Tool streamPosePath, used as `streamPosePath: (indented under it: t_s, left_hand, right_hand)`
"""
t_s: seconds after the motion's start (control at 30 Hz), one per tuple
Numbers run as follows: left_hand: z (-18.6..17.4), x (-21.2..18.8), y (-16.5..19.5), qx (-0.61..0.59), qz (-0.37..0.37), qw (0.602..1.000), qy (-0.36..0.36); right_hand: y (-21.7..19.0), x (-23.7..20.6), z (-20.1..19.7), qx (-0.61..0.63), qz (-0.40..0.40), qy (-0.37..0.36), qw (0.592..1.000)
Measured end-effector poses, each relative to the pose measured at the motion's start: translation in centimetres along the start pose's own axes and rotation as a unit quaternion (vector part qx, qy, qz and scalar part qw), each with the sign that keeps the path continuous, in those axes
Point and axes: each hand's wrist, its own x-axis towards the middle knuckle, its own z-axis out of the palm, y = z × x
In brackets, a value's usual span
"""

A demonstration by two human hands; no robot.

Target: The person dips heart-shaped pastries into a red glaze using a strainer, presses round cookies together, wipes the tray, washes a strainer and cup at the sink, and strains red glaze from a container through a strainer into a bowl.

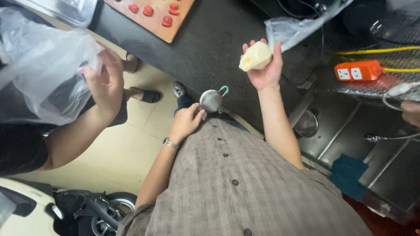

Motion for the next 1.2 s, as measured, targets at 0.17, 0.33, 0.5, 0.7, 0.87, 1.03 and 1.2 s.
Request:
streamPosePath:
  t_s: [0.17, 0.33, 0.5, 0.7, 0.87, 1.03, 1.2]
  left_hand:
    - [0.8, -2.5, 0.9, -0.007, 0.003, 0.999, 0.036]
    - [1.7, -4.7, 1.8, -0.025, -0.046, 0.998, 0.039]
    - [2.6, -6.0, 2.3, -0.020, -0.086, 0.995, 0.045]
    - [3.1, -6.1, 2.4, -0.024, -0.078, 0.995, 0.054]
    - [2.9, -5.7, 2.4, -0.038, -0.027, 0.995, 0.090]
    - [2.6, -5.7, 2.4, -0.030, -0.080, 0.994, 0.065]
    - [2.4, -6.1, 2.4, -0.026, -0.074, 0.995, 0.069]
  right_hand:
    - [-0.2, -1.0, 1.2, 0.008, 0.013, -0.033, 0.999]
    - [-0.6, -1.2, 1.7, -0.023, -0.012, -0.143, 0.989]
    - [-1.8, -1.9, 1.5, 0.057, 0.033, -0.164, 0.984]
    - [-2.3, -1.9, 1.3, 0.065, 0.022, -0.151, 0.986]
    - [-2.0, -0.9, 1.2, 0.050, -0.008, -0.143, 0.988]
    - [-2.1, -0.3, 1.3, 0.074, 0.003, -0.137, 0.988]
    - [-2.0, -0.3, 1.9, 0.064, -0.006, -0.129, 0.990]
